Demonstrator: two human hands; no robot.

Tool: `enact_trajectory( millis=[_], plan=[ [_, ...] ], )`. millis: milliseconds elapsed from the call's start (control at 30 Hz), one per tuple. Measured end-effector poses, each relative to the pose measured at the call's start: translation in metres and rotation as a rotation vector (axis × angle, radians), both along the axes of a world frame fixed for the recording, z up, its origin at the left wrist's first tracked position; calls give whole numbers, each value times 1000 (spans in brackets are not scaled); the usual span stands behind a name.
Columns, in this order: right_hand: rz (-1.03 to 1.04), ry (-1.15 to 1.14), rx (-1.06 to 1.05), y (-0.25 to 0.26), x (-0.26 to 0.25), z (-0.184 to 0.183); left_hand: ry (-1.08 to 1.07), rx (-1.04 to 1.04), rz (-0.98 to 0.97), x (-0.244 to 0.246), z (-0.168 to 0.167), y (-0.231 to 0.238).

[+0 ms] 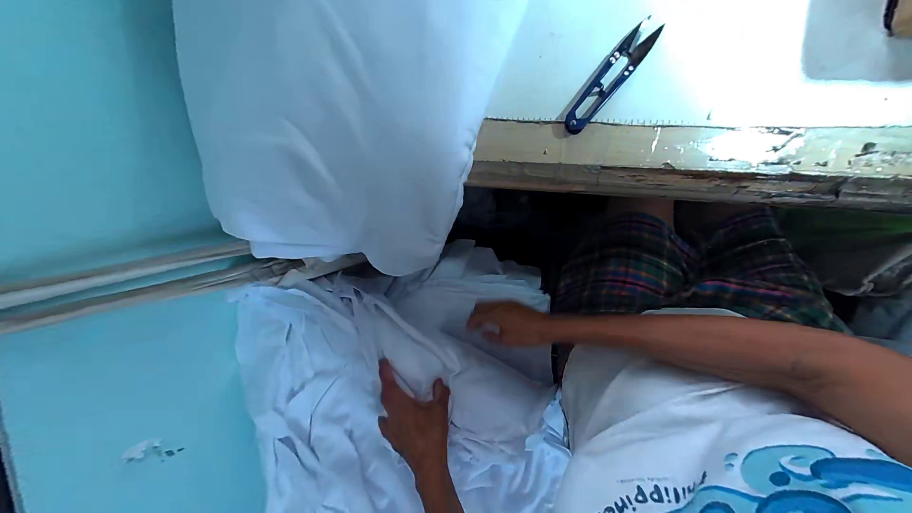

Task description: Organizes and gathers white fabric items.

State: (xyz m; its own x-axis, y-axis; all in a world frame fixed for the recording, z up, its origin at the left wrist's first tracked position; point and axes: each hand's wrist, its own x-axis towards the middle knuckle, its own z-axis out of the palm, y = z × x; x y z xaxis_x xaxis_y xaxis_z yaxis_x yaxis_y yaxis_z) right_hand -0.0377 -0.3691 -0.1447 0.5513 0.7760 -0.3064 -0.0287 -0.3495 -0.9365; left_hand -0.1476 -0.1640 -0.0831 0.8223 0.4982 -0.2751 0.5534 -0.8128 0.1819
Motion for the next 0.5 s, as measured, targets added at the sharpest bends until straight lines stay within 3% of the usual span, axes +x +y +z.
enact_trajectory(
  millis=[100,200,300,433,500],
  plan=[
    [-150,48,-297,-10,28,-52,35,36,118,-8,1,0],
    [-154,152,-311,-11,25,-90,9,-41,167,-6,-5,3],
    [-114,216,-345,-10,21,-91,-31,-148,196,-3,-7,7],
    [31,138,-452,-17,24,-87,-75,-214,195,-3,-11,9],
    [84,110,-405,-21,20,-69,-95,-236,196,-3,-11,9]
  ],
)
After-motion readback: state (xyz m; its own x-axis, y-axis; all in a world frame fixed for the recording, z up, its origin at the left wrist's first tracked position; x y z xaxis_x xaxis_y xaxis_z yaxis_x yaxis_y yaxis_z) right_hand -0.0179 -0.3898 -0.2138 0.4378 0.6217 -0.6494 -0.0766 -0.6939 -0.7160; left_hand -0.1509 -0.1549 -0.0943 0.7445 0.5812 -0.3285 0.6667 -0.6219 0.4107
